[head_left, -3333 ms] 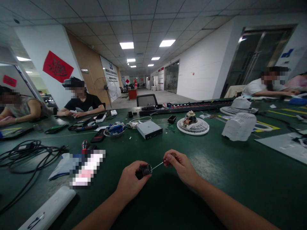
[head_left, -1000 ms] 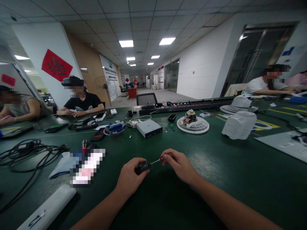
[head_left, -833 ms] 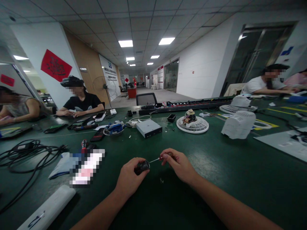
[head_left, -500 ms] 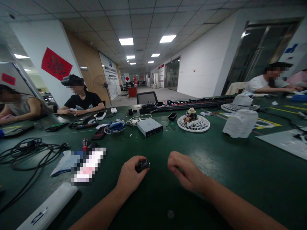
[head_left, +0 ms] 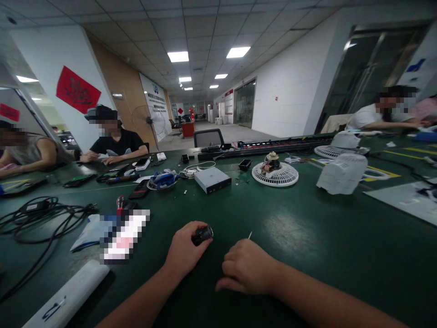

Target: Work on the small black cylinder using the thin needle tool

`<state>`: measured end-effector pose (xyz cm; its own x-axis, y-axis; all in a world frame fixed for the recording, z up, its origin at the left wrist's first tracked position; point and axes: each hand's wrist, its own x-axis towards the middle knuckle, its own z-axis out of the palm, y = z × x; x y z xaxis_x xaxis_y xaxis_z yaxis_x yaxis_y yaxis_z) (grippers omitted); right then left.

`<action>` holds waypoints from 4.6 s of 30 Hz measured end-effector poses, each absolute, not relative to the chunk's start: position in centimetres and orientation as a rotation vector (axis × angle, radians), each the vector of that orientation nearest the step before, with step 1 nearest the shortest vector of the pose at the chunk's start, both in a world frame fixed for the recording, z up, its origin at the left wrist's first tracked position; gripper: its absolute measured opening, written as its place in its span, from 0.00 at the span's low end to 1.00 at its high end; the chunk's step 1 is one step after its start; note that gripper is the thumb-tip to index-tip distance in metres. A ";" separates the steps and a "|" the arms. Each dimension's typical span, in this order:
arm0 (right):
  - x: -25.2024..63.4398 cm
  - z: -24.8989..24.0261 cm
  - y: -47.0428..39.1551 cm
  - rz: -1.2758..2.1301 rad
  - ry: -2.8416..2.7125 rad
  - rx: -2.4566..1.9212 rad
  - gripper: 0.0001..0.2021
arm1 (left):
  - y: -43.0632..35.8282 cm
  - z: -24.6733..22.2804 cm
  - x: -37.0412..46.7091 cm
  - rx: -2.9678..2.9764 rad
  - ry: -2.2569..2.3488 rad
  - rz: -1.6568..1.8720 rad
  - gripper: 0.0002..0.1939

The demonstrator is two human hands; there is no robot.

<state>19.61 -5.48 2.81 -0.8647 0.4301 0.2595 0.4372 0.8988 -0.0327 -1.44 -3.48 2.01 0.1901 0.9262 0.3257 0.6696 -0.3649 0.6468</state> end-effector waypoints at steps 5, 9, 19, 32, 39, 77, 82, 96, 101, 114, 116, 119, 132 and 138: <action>21.5 3.8 -2.7 0.067 -2.520 -1.198 0.22 | -3.7 2.1 -1.4 2.145 1.459 0.942 0.12; 23.4 3.9 -0.8 0.184 -2.258 -1.597 0.09 | -3.7 2.0 -1.5 2.145 1.441 0.911 0.13; 23.4 3.1 -0.3 0.328 -2.338 -1.382 0.13 | -3.6 2.0 -1.5 2.162 1.446 0.890 0.12; 22.0 2.6 -1.8 0.499 -2.199 -0.814 0.08 | -4.0 1.9 -1.4 2.289 1.244 0.879 0.16; 21.1 2.3 -2.6 0.481 -2.125 -0.714 0.03 | -4.5 1.8 -1.3 2.444 1.127 0.837 0.16; 21.4 4.0 -3.6 0.432 -2.020 -1.020 0.16 | -4.5 2.0 -1.2 2.297 1.211 0.978 0.14; 22.5 4.3 -2.6 0.386 -1.843 -1.000 0.11 | -4.0 2.1 -1.4 2.173 1.505 1.039 0.14; 22.4 2.4 -0.7 0.951 -1.441 -0.952 0.17 | -4.1 2.3 -1.4 2.111 1.542 0.942 0.14; 22.4 2.3 -0.9 0.918 -1.616 -1.000 0.12 | -4.2 2.4 -1.2 2.158 1.497 0.951 0.13; 22.1 2.4 -1.0 0.975 -1.633 -0.935 0.11 | -4.1 2.3 -1.3 2.147 1.516 0.957 0.13; 22.1 2.5 -1.1 1.000 -1.637 -0.921 0.12 | -4.0 2.3 -1.3 2.148 1.512 0.965 0.13; 22.1 2.6 -1.1 0.896 -1.658 -0.967 0.10 | -4.0 2.2 -1.3 2.156 1.504 0.966 0.13; 22.2 2.7 -1.1 1.006 -1.693 -0.962 0.11 | -4.1 2.4 -1.4 2.135 1.527 0.927 0.14; 22.3 2.4 -1.2 0.967 -1.708 -0.961 0.10 | -3.9 2.1 -1.5 2.129 1.521 0.941 0.14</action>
<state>22.35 -1.18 2.44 -0.2715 0.9034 0.3319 0.1801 0.3864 -0.9046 -1.52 -3.93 2.08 0.1992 0.9302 0.3082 0.6910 -0.3563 0.6290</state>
